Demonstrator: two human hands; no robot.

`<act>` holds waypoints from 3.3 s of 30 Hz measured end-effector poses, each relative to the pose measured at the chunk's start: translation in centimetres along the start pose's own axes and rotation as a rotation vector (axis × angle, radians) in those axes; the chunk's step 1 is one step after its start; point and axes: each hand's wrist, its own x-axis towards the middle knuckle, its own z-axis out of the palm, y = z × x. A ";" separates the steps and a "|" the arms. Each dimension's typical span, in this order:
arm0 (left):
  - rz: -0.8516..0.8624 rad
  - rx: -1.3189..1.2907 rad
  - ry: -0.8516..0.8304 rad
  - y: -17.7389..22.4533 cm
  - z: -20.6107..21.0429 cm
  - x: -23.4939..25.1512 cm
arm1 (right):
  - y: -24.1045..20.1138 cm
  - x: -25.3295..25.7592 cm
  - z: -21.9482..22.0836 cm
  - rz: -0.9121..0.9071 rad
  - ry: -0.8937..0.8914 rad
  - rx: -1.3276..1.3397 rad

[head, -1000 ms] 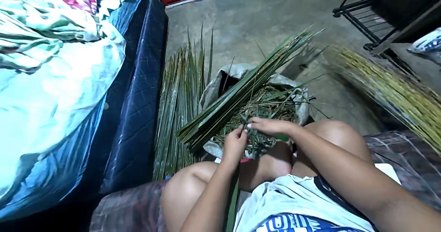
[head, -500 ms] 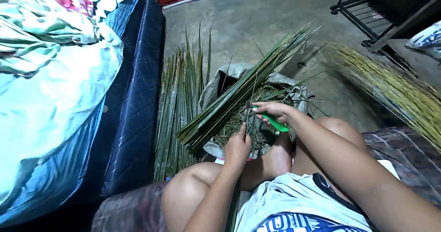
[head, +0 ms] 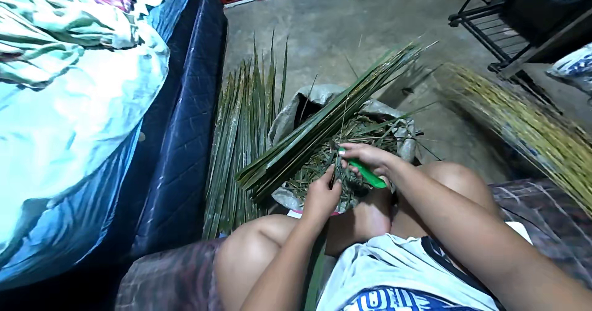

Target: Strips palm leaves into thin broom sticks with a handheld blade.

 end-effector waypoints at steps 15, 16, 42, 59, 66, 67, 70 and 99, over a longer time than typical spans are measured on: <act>-0.022 -0.057 -0.142 0.7 -0.1 -0.8 | -0.9 1.4 -2.9 -0.266 0.490 0.238; -0.018 -0.080 -0.122 0.7 -0.2 -0.9 | -1.0 1.3 -2.9 -0.261 0.502 0.161; -0.105 -0.034 0.111 -0.9 -0.4 1.8 | 1.4 -1.2 4.8 -0.004 0.088 -0.903; -0.113 0.050 0.081 -0.7 -0.5 1.4 | 2.0 -0.7 5.4 0.015 0.054 -0.926; -0.099 0.034 0.039 -0.1 0.2 0.7 | -0.2 1.3 2.6 0.049 0.478 -1.091; -0.095 0.030 0.037 -0.2 0.2 0.6 | -0.4 1.3 2.3 0.056 0.479 -1.071; -0.108 0.046 0.046 -0.5 0.0 1.0 | 0.0 0.7 2.8 0.039 0.287 -0.989; -0.123 0.314 0.088 1.0 0.0 0.2 | -0.2 1.5 2.4 0.078 0.525 -1.056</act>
